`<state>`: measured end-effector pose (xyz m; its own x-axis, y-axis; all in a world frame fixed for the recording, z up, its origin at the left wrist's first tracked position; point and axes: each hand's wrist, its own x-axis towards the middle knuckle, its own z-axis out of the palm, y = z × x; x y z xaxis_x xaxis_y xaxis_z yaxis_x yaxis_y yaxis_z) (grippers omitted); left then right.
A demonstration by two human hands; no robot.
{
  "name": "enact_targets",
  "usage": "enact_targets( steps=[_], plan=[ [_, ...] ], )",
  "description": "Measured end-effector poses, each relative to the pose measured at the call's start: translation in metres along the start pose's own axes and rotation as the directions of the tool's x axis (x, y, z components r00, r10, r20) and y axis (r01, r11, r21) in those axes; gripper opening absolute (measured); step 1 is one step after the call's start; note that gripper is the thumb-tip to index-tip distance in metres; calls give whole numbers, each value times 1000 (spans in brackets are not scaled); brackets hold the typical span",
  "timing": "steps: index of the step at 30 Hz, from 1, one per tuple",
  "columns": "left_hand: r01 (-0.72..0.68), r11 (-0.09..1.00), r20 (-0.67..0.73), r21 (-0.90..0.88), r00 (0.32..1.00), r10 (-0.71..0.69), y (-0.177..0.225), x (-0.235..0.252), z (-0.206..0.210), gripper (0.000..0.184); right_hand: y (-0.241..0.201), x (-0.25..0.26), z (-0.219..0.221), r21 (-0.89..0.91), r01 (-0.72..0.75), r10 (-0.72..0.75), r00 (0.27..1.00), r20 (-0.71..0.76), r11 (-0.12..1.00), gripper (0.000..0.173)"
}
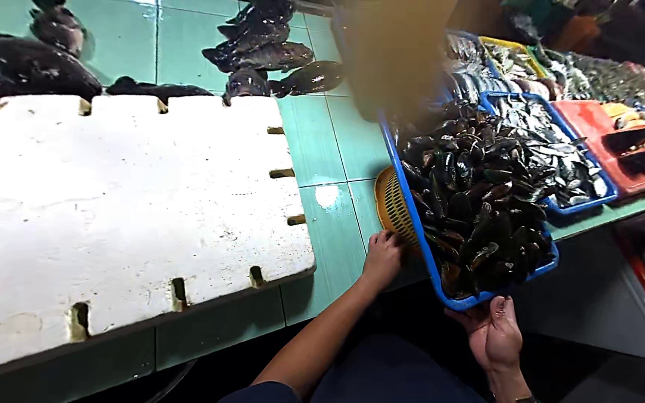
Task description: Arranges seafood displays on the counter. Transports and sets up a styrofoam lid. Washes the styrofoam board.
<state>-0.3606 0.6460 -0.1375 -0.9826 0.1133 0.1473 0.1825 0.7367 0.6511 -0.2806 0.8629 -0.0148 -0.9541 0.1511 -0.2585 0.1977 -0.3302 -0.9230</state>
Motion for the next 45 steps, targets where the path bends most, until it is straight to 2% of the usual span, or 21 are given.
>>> enact_targets(
  steps=[2, 5, 10, 13, 18, 27, 31, 35, 41, 45],
  plan=[
    [4, 1000, -33, -4, 999, -4, 1, 1, 0, 24, 4, 3, 4, 77, 2, -2, 1000, 4, 997, 48],
    [30, 1000, -39, 6, 999, -29, 1, 0, 0, 23, 8, 7, 6, 168, 27, -30, 999, 13, 985, 44],
    [62, 997, -61, 47, 996, -59, 3, 2, -2, 22, 5, 7, 17, 211, 74, -66, 997, -41, 975, 38],
    [69, 997, -79, 45, 995, -65, 8, 2, -6, 22, 1, 6, 23, 243, 60, -40, 996, -85, 968, 39],
    [74, 995, -99, 71, 993, -67, 12, 3, -8, 23, -4, 7, 25, 244, 19, 10, 993, -119, 970, 44],
    [129, 988, -91, 86, 989, -121, 15, 3, -9, 35, -6, 16, 24, 275, -25, 48, 996, -76, 961, 53],
    [179, 984, -111, 25, 978, -175, 15, 3, -7, 42, -5, 17, 21, 259, -28, 42, 998, -47, 966, 52],
    [203, 979, -127, -8, 971, -203, 14, 6, -5, 42, -5, 18, 19, 249, -30, 40, 999, -34, 968, 52],
    [248, 966, -90, 79, 966, -241, 17, 25, -8, 35, -10, 37, 23, 253, -39, 40, 999, 1, 967, 51],
    [214, 973, -156, 80, 967, -200, 10, 42, -11, 38, -13, 56, 27, 233, -67, 58, 997, 46, 970, 57]
  ],
)
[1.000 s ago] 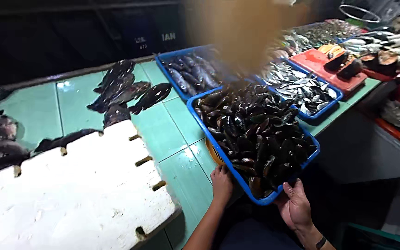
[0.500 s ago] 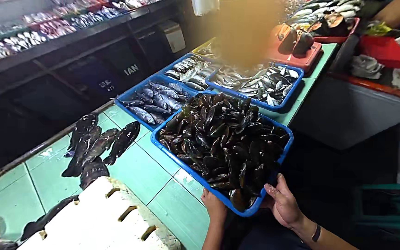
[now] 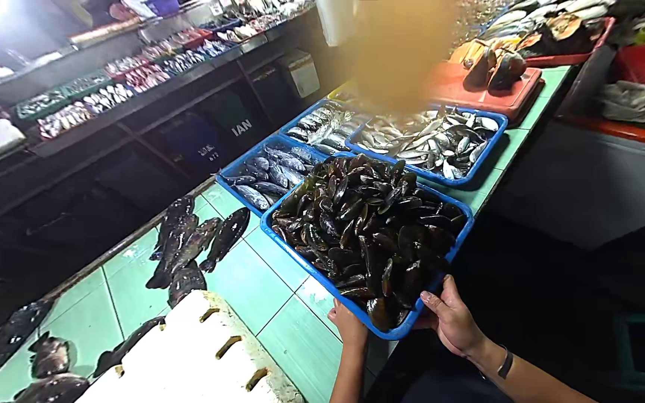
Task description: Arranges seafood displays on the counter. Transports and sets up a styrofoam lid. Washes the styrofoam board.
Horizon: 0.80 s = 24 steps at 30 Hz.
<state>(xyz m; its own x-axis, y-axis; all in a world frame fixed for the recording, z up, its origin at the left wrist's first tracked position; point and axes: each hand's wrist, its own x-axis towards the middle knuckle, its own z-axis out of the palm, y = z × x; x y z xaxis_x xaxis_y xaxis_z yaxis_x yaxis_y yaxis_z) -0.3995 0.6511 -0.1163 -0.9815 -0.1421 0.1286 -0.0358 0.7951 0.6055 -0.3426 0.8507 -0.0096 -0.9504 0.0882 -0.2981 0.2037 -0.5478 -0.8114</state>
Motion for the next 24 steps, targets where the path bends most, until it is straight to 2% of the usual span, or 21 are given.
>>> enact_targets(
  steps=[9, 11, 17, 20, 22, 24],
  plan=[
    [2, 998, -26, -64, 1000, -4, -28, 31, 2, 71, 2, 37, 17, 47, -33, 27, 993, 113, 998, 66],
    [4, 993, -16, -115, 1000, -6, -35, 38, 1, 73, 1, 43, 23, 63, -52, 45, 992, 114, 997, 66],
    [31, 920, -45, -391, 998, -53, -52, 58, 0, 67, 7, 51, 41, 107, -75, 64, 993, 101, 991, 55],
    [58, 929, 14, -366, 998, -57, -57, 57, 1, 73, 3, 51, 41, 89, -128, 120, 989, 89, 988, 49],
    [21, 939, 15, -342, 1000, -17, -62, 56, 0, 77, -2, 53, 37, 88, -155, 151, 987, 50, 984, 41],
    [3, 939, 12, -345, 1000, 1, -65, 54, 1, 81, -7, 59, 30, 85, -115, 117, 993, -13, 990, 34]
  ],
)
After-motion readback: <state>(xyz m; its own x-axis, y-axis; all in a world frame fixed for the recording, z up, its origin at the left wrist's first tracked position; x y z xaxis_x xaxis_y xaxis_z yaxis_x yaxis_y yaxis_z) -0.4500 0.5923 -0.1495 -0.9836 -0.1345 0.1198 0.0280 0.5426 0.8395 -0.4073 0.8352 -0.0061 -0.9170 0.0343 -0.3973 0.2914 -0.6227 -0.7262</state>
